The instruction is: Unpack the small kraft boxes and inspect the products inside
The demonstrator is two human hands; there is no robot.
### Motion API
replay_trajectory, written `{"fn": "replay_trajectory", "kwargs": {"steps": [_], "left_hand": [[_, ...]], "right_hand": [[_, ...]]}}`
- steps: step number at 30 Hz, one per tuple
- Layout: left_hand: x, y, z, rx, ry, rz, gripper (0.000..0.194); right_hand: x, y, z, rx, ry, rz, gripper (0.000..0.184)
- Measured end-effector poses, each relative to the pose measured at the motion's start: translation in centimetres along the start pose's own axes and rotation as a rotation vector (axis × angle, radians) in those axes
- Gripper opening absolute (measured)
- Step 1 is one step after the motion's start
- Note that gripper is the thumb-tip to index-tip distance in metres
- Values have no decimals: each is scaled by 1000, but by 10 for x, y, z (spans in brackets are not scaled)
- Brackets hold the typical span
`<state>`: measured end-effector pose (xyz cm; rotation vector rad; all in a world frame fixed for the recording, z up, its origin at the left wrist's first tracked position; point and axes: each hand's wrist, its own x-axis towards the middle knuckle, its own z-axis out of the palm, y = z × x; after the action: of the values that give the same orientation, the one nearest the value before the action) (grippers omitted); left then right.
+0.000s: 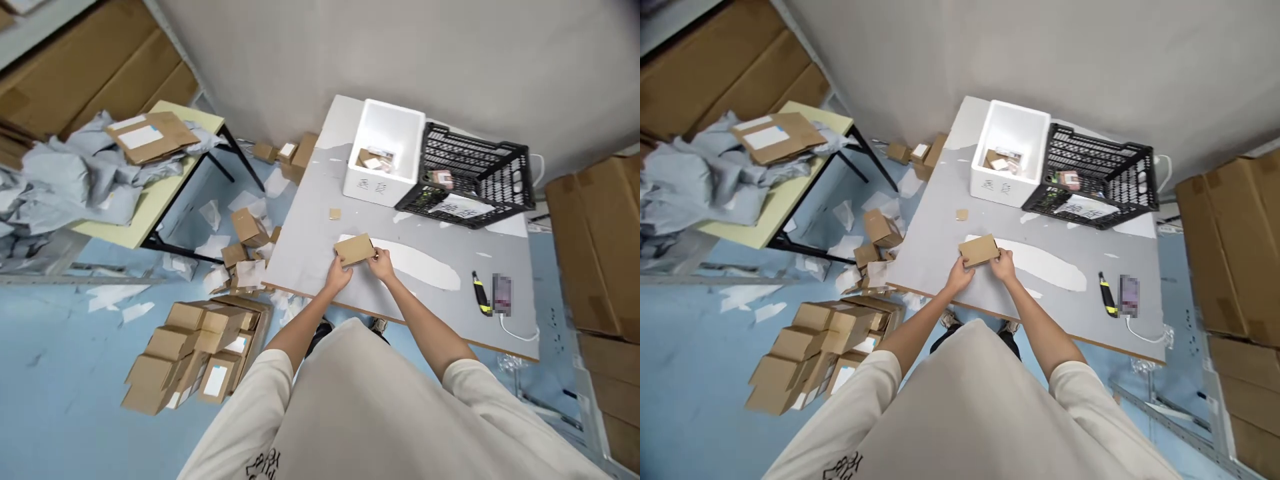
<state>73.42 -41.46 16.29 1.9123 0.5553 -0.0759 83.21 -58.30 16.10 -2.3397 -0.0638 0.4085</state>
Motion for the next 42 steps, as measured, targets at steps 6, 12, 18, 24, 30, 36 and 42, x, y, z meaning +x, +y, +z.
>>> {"fn": "replay_trajectory", "kwargs": {"steps": [6, 12, 18, 24, 30, 36, 42], "left_hand": [[-17, 55, 132, 88, -104, 124, 44], [-46, 102, 277, 120, -179, 136, 44], [-67, 127, 357, 144, -247, 130, 48], [-72, 124, 380, 178, -290, 93, 47], [-69, 118, 388, 107, -228, -17, 52], [-70, 136, 385, 86, -155, 55, 52], [-61, 157, 385, 43, -78, 97, 65]], "right_hand": [[-24, 109, -106, 117, 113, 107, 43], [-41, 232, -206, 148, 131, 195, 42], [-50, 309, -262, 99, 128, 224, 36], [-55, 349, -273, 98, 51, 235, 33], [-62, 359, -277, 246, 46, 235, 56], [-61, 343, -295, 287, 116, 166, 53], [-48, 327, -310, 295, 232, 88, 52]]}}
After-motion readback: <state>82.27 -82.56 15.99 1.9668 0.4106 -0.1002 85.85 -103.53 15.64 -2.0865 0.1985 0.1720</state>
